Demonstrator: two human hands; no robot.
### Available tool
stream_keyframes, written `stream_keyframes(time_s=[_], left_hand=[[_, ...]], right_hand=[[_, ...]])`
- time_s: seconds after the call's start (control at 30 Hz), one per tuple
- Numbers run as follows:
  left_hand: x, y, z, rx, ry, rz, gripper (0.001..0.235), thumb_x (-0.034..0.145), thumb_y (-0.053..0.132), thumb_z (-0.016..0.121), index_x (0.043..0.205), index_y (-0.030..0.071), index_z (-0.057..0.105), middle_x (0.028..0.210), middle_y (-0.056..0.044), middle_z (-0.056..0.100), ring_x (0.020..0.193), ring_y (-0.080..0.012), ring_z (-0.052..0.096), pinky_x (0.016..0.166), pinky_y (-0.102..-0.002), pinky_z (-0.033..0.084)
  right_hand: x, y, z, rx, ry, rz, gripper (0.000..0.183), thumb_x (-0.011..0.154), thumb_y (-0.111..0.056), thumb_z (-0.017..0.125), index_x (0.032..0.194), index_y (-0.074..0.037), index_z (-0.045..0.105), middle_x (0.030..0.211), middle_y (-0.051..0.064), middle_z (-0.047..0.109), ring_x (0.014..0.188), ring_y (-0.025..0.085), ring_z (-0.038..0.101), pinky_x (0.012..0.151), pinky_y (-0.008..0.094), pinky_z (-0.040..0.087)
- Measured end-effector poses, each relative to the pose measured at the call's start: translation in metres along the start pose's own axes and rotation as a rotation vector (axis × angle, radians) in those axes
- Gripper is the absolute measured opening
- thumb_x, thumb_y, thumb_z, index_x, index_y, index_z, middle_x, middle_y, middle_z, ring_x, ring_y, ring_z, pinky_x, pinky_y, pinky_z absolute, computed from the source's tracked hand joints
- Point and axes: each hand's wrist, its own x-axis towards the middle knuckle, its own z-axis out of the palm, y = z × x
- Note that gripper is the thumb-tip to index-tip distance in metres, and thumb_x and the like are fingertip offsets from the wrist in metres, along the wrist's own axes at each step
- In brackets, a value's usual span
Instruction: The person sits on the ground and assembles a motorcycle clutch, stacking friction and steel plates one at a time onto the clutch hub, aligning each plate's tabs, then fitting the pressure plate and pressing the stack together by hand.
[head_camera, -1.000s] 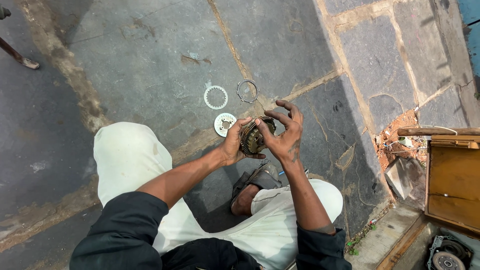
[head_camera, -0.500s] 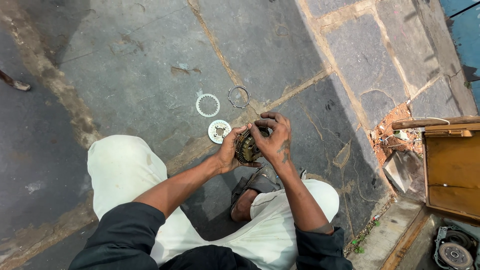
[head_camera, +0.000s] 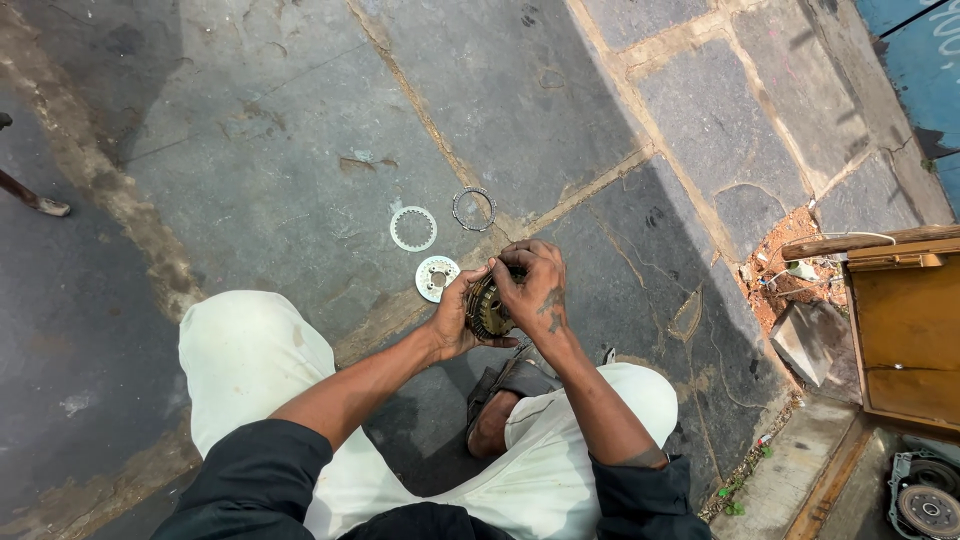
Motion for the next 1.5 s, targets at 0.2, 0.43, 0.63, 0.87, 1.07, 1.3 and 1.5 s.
stream_keyframes(time_s=[0.2, 0.43, 0.63, 0.87, 1.07, 1.3, 1.5], left_hand=[[-0.001, 0.000, 0.000, 0.005, 0.028, 0.000, 0.066, 0.089, 0.066, 0.041, 0.126, 0.016, 0.061, 0.109, -0.005, 0.067, 0.097, -0.0200, 0.069, 0.082, -0.054, 0.061], [0.000, 0.001, -0.002, -0.027, 0.000, -0.014, 0.065, 0.092, 0.065, 0.040, 0.127, 0.013, 0.061, 0.109, -0.006, 0.067, 0.098, -0.0226, 0.070, 0.085, -0.060, 0.061], [-0.003, 0.009, 0.001, -0.071, -0.094, 0.032, 0.067, 0.091, 0.062, 0.038, 0.134, 0.013, 0.058, 0.115, -0.010, 0.067, 0.102, -0.0297, 0.070, 0.088, -0.062, 0.060], [-0.032, 0.065, 0.031, -0.200, -0.205, 0.259, 0.073, 0.095, 0.059, 0.040, 0.149, 0.011, 0.050, 0.131, -0.020, 0.062, 0.108, -0.0361, 0.070, 0.086, -0.056, 0.063], [-0.087, 0.138, 0.038, -0.146, -0.358, 0.646, 0.074, 0.097, 0.059, 0.048, 0.159, 0.019, 0.038, 0.143, -0.026, 0.056, 0.119, -0.0411, 0.066, 0.084, -0.050, 0.064], [-0.107, 0.147, 0.020, -0.170, -0.420, 0.748, 0.080, 0.099, 0.064, 0.045, 0.155, 0.006, 0.042, 0.141, -0.022, 0.051, 0.121, -0.0355, 0.065, 0.087, -0.049, 0.066], [-0.099, 0.148, 0.018, -0.187, -0.354, 0.772, 0.078, 0.101, 0.061, 0.045, 0.155, 0.005, 0.042, 0.142, -0.023, 0.051, 0.124, -0.0379, 0.065, 0.086, -0.048, 0.064]], right_hand=[[0.002, 0.003, 0.003, 0.047, -0.020, 0.045, 0.019, 0.084, -0.022, 0.080, 0.089, -0.003, 0.079, 0.101, 0.010, 0.073, 0.111, 0.028, 0.060, 0.094, 0.043, 0.050], [0.005, 0.003, 0.001, 0.105, -0.027, 0.047, 0.017, 0.082, -0.021, 0.083, 0.086, -0.005, 0.081, 0.096, 0.009, 0.075, 0.107, 0.027, 0.066, 0.093, 0.043, 0.052], [0.015, -0.005, -0.015, 0.223, 0.018, 0.050, 0.025, 0.090, -0.030, 0.078, 0.092, -0.005, 0.080, 0.097, 0.010, 0.076, 0.099, 0.023, 0.070, 0.087, 0.038, 0.056], [0.030, 0.032, -0.020, 0.434, 0.245, 0.241, 0.037, 0.099, -0.035, 0.070, 0.099, 0.001, 0.079, 0.097, 0.013, 0.077, 0.090, 0.019, 0.073, 0.085, 0.034, 0.058], [0.034, 0.048, 0.034, 0.147, -0.135, 0.380, 0.035, 0.088, -0.035, 0.077, 0.101, -0.003, 0.080, 0.088, 0.013, 0.080, 0.082, 0.019, 0.077, 0.079, 0.033, 0.060], [0.060, 0.059, 0.106, -0.294, -0.441, 0.359, 0.035, 0.079, -0.035, 0.082, 0.098, -0.005, 0.079, 0.094, 0.017, 0.076, 0.093, 0.033, 0.073, 0.085, 0.045, 0.056], [0.088, 0.069, 0.182, -0.312, -0.484, 0.343, 0.031, 0.077, -0.031, 0.076, 0.092, -0.004, 0.077, 0.094, 0.018, 0.075, 0.091, 0.035, 0.072, 0.081, 0.046, 0.057]])
